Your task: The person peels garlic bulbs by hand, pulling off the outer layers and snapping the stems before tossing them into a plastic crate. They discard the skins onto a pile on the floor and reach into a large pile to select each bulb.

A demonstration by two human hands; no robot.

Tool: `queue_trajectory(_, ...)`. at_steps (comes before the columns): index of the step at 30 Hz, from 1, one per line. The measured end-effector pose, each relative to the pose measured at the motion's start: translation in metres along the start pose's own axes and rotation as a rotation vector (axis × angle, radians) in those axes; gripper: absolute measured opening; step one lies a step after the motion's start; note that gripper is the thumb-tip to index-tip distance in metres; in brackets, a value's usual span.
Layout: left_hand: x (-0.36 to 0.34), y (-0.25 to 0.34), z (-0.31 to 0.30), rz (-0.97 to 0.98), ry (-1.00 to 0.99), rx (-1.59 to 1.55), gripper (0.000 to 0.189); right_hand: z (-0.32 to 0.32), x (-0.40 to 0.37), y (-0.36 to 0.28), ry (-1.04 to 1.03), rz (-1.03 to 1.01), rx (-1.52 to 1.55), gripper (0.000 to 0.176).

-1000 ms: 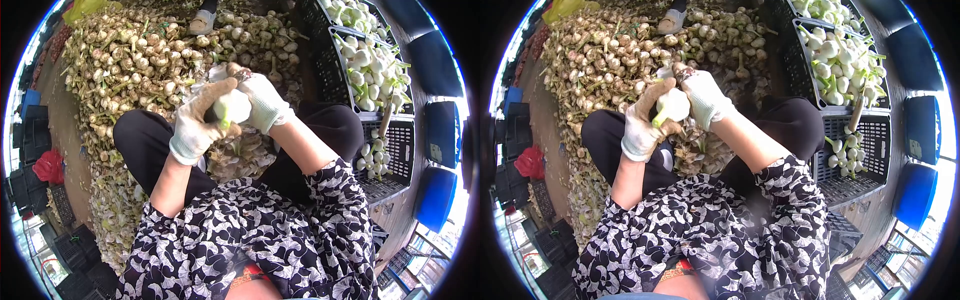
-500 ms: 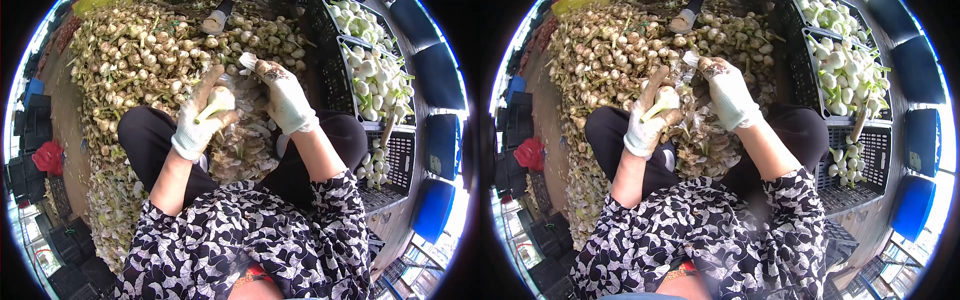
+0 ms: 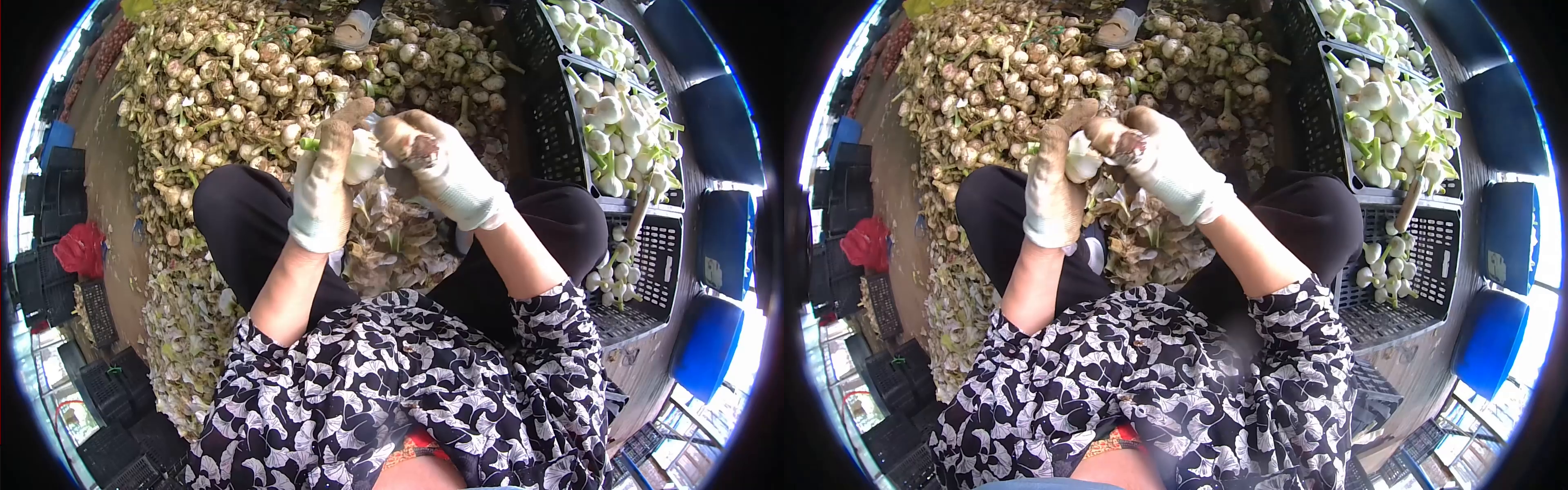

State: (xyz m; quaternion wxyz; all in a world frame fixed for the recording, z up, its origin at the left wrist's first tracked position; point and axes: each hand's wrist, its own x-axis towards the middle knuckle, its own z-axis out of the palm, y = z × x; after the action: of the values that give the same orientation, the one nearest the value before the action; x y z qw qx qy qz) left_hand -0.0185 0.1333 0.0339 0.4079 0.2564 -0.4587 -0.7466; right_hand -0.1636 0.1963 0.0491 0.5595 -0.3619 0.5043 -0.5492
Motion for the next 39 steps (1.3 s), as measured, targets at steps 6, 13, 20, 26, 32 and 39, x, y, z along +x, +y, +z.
queue_trajectory(6, 0.005, -0.003, -0.006, -0.138, 0.040, 0.059, 0.064, -0.003, 0.000, 0.001, -0.058, 0.041, 0.137, 0.043)
queue_trajectory(13, 0.001, -0.010, 0.003, 0.218, 0.163, 0.330, 0.050, 0.002, -0.012, -0.010, -0.011, 0.095, 0.144, 0.037)
queue_trajectory(20, 0.008, -0.020, -0.004, 0.461, 0.166, 0.692, 0.048, 0.009, -0.005, 0.001, 0.242, -0.207, -0.445, 0.029)
queue_trajectory(26, 0.006, -0.018, 0.007, 0.211, 0.103, 0.345, 0.057, -0.003, 0.001, 0.013, 0.311, -0.494, -0.748, 0.013)
queue_trajectory(32, 0.008, -0.012, 0.009, 0.065, 0.037, 0.126, 0.059, -0.025, 0.009, 0.012, 0.206, -0.123, -0.123, 0.029)
queue_trajectory(39, 0.009, -0.003, 0.006, -0.020, 0.010, -0.323, 0.039, 0.000, 0.001, -0.001, 0.097, -0.064, 0.048, 0.033)
